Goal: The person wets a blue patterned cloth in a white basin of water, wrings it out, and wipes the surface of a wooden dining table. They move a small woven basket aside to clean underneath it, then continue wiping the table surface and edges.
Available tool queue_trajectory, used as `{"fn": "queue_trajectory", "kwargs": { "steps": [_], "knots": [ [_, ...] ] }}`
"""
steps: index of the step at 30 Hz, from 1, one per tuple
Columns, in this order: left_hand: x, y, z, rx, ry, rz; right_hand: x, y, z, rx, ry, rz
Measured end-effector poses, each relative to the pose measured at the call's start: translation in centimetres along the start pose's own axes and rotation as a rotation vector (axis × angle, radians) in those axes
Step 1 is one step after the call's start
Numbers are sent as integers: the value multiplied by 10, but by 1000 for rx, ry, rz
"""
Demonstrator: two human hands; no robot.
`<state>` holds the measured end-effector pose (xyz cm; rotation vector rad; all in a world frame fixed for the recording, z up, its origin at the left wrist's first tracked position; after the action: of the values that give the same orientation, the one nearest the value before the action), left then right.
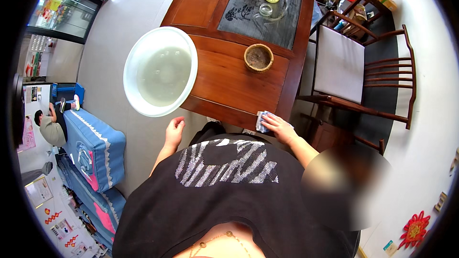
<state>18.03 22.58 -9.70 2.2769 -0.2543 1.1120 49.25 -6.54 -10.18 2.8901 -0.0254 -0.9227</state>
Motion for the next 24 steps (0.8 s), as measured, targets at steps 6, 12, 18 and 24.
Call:
{"fn": "queue_trajectory", "kwargs": {
  "steps": [6, 12, 18, 24],
  "knots": [
    [66, -7, -70, 87, 329, 48, -9, -80, -28, 487, -399, 238],
    [81, -70, -132, 114, 206, 321, -111, -262, 24, 237, -314, -147],
    [76, -107, -175, 9, 100, 357, -81, -198, 44, 262, -195, 43],
    [60, -139, -193, -106, 157, 340, -19, -3, 10, -123, 264, 818]
  ]
}}
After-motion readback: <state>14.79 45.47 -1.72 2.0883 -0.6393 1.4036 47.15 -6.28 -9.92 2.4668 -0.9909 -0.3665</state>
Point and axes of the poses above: each hand's wrist, its own y-axis away from the middle knuckle, its own z-axis out of the palm, x = y × z, the point moved 9 cm from there along -y, towards the middle knuckle
